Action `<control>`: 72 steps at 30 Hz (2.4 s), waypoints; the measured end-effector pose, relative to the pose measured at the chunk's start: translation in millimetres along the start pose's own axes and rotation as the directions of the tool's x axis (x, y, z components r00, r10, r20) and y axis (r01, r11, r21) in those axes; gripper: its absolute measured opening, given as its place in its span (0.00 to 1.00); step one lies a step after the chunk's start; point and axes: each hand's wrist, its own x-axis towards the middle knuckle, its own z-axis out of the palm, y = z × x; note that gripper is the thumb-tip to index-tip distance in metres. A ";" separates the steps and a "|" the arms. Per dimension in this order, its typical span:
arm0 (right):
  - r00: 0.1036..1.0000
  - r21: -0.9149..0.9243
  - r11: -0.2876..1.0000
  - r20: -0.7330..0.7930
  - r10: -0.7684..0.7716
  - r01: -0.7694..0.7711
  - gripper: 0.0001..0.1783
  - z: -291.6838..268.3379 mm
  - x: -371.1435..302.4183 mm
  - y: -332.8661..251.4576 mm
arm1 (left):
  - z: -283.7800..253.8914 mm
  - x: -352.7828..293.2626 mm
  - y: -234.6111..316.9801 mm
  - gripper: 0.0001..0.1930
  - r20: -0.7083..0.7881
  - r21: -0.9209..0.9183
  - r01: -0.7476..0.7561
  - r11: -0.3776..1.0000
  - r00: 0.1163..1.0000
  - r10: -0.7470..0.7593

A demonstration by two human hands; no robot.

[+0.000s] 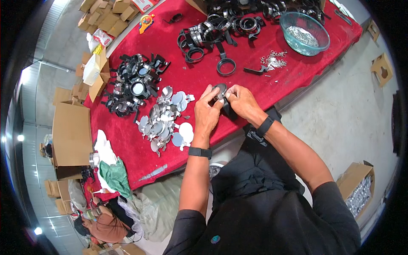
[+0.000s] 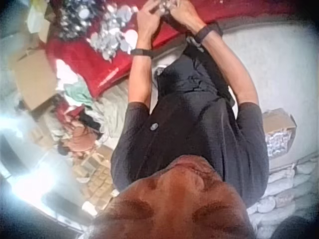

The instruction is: Assembling plastic housing components and metal plates at a work table in a manufacturing facility.

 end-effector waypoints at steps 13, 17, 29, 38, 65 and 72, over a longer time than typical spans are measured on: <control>0.995 0.017 0.997 -0.065 -0.076 0.077 0.14 2.3 -6.6 2.3 | -1.5 1.4 3.9 0.28 0.016 0.081 -0.051 0.995 0.999 0.049; 0.983 0.016 0.988 -0.104 -0.150 0.153 0.13 1.8 -11.3 2.0 | 1.6 0.6 6.4 0.28 0.001 0.108 -0.047 0.993 0.999 0.047; 0.707 -0.333 0.695 -0.106 -0.699 0.638 0.09 -8.1 -36.3 -1.5 | 11.9 -3.4 7.9 0.26 -0.070 0.093 -0.068 0.993 0.995 0.075; 0.703 -0.358 0.677 -0.073 -0.707 0.643 0.18 -7.3 -46.8 2.5 | 13.1 -2.4 2.0 0.26 -0.079 0.088 -0.066 0.994 0.994 0.073; 0.978 0.155 0.971 0.133 0.163 -0.183 0.09 -20.8 23.5 -30.6 | 34.9 -35.4 8.3 0.39 -0.272 -0.169 -0.187 0.968 0.953 0.137; 0.949 0.300 0.915 0.241 0.201 -0.270 0.07 -20.7 43.9 -21.2 | 20.8 -17.2 6.6 0.28 -0.176 -0.127 -0.073 0.989 0.983 0.050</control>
